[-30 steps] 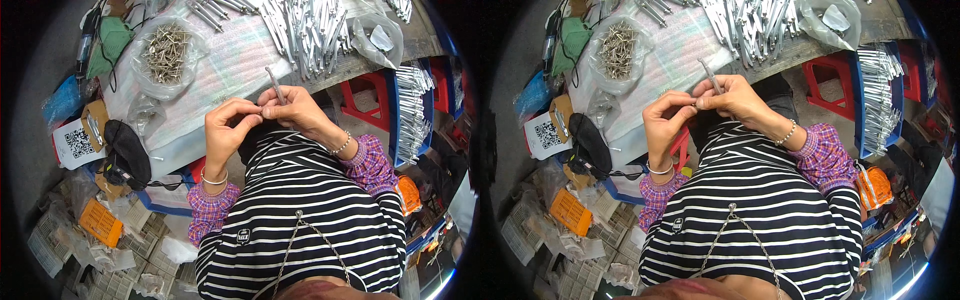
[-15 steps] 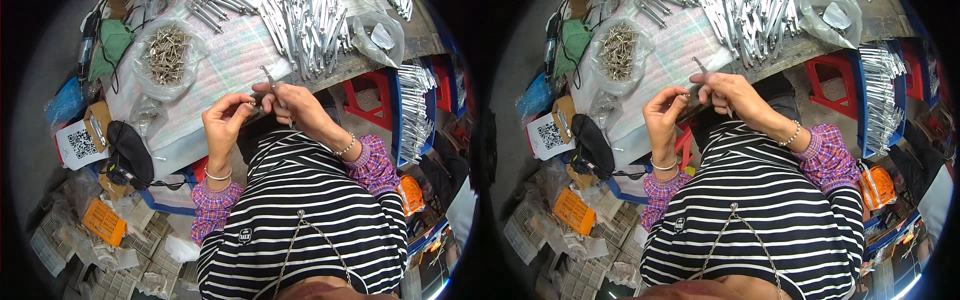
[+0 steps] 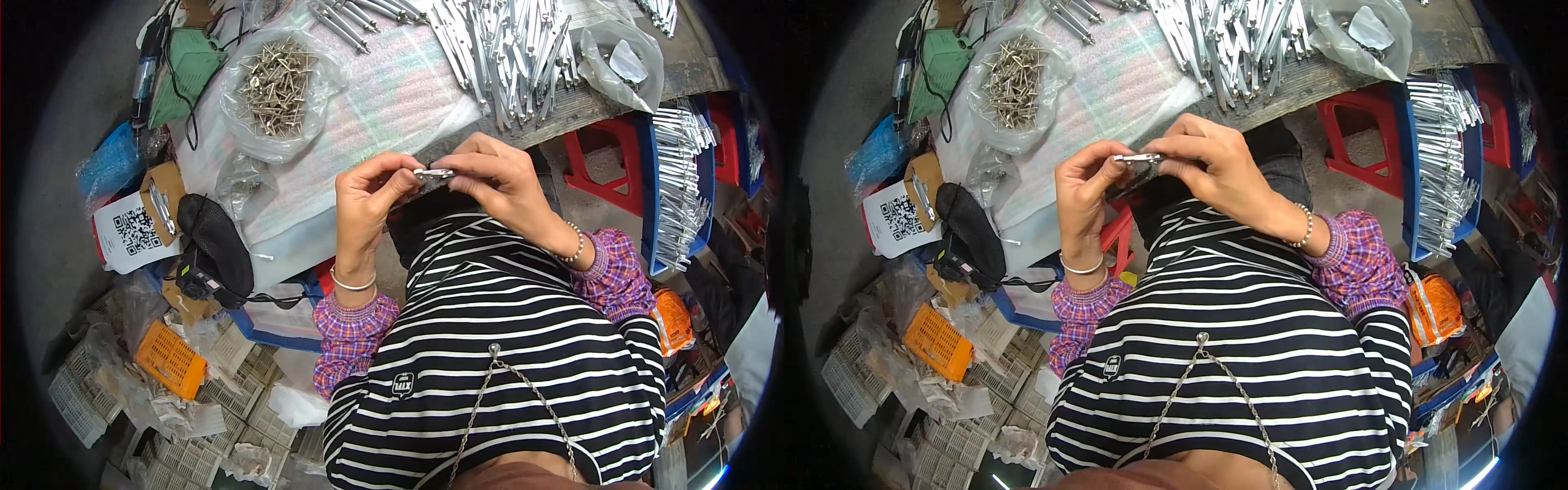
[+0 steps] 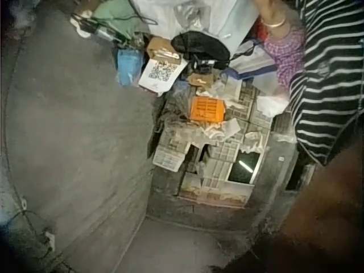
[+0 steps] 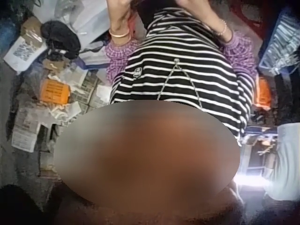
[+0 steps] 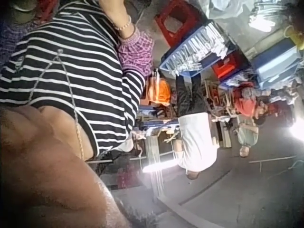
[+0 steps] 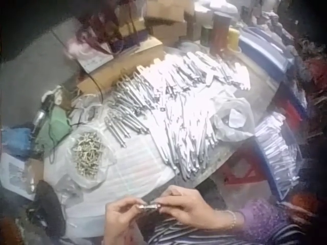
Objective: The worker is manually assembling small metal hardware components by threading long metal pins through brackets at a factory workstation.
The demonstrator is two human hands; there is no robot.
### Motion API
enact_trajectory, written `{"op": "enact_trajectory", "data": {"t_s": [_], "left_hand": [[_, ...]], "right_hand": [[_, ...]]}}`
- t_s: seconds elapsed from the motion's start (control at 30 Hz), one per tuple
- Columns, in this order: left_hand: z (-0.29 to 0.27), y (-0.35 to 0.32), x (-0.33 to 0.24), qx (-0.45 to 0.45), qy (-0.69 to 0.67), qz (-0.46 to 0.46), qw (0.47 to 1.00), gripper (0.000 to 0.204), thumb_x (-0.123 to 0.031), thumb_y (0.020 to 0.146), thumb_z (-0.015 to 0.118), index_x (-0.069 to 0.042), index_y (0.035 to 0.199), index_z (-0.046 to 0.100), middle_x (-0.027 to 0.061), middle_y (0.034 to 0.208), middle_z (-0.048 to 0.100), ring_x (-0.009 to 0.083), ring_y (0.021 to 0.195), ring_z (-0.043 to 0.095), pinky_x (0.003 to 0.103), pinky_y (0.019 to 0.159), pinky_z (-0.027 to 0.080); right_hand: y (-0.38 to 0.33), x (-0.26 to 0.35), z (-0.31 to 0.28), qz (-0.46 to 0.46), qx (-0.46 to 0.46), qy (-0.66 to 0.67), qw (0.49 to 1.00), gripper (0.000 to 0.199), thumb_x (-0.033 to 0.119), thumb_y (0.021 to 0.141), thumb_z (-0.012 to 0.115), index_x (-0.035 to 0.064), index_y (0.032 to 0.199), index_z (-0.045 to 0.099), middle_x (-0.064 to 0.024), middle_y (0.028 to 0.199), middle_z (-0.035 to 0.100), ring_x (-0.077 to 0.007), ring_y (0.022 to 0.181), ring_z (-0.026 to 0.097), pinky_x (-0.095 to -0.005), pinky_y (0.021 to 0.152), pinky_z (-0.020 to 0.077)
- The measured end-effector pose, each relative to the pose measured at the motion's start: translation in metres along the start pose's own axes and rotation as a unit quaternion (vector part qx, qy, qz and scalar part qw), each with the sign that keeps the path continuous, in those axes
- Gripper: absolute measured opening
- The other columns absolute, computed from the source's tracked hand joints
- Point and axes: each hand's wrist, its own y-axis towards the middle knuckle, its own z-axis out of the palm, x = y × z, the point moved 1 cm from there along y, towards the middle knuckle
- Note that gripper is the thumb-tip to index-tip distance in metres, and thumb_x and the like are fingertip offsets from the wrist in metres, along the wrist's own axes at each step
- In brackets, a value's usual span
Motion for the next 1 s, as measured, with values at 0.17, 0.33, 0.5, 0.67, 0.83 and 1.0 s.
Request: {"op": "enact_trajectory", "data": {"t_s": [0.17,0.33,0.5,0.67,0.83,1.0], "left_hand": [[-0.001,0.001,-0.003,0.049,0.076,0.040,0.995,0.013,-0.010,0.081,0.066,0.003,0.085,0.066,0.0029,0.078,0.062,0.0080,0.066,0.054,0.019,0.060,0.041],[-0.001,0.002,-0.006,0.090,0.097,0.065,0.989,0.010,-0.007,0.081,0.065,0.003,0.084,0.066,0.0035,0.078,0.061,0.0080,0.067,0.054,0.019,0.060,0.040],[0.000,0.002,-0.012,0.108,0.125,0.051,0.985,0.006,0.000,0.078,0.064,0.003,0.083,0.067,0.0046,0.076,0.062,0.0083,0.069,0.056,0.019,0.061,0.042],[0.000,0.003,-0.014,0.130,0.154,0.077,0.976,0.008,0.003,0.076,0.063,0.003,0.083,0.066,0.0059,0.076,0.062,0.0096,0.069,0.056,0.020,0.061,0.042],[0.000,0.002,-0.016,0.134,0.174,0.066,0.973,0.008,0.003,0.075,0.063,0.002,0.082,0.066,0.0064,0.075,0.063,0.0108,0.068,0.057,0.022,0.061,0.043],[0.000,0.002,-0.018,0.143,0.191,0.077,0.968,0.009,0.004,0.073,0.063,0.002,0.080,0.066,0.0074,0.074,0.063,0.0119,0.067,0.058,0.022,0.061,0.044]], "right_hand": [[-0.005,0.006,0.000,-0.039,-0.007,-0.062,0.997,0.021,-0.005,0.068,0.067,0.0001,0.088,0.062,-0.0092,0.076,0.059,-0.0223,0.066,0.059,-0.0291,0.056,0.0453],[-0.007,0.004,0.000,-0.132,-0.004,-0.114,0.985,0.025,-0.004,0.066,0.067,0.0012,0.089,0.061,-0.0087,0.077,0.059,-0.0230,0.066,0.059,-0.0304,0.055,0.0461],[-0.006,0.007,0.001,-0.169,0.006,-0.139,0.976,0.026,-0.001,0.065,0.067,0.0024,0.090,0.061,-0.0085,0.080,0.059,-0.0229,0.068,0.059,-0.0310,0.056,0.0474],[-0.006,0.008,0.002,-0.168,0.014,-0.137,0.976,0.025,-0.001,0.065,0.066,0.0017,0.089,0.061,-0.0091,0.081,0.059,-0.0234,0.070,0.060,-0.0315,0.057,0.0483],[-0.007,0.005,0.002,-0.186,0.013,-0.141,0.972,0.025,-0.001,0.064,0.066,0.0009,0.088,0.060,-0.0095,0.081,0.059,-0.0235,0.069,0.060,-0.0315,0.057,0.0483],[-0.008,0.005,0.002,-0.199,0.011,-0.143,0.970,0.027,-0.001,0.063,0.067,0.0005,0.089,0.060,-0.0100,0.081,0.059,-0.0235,0.068,0.060,-0.0314,0.056,0.0482]]}}
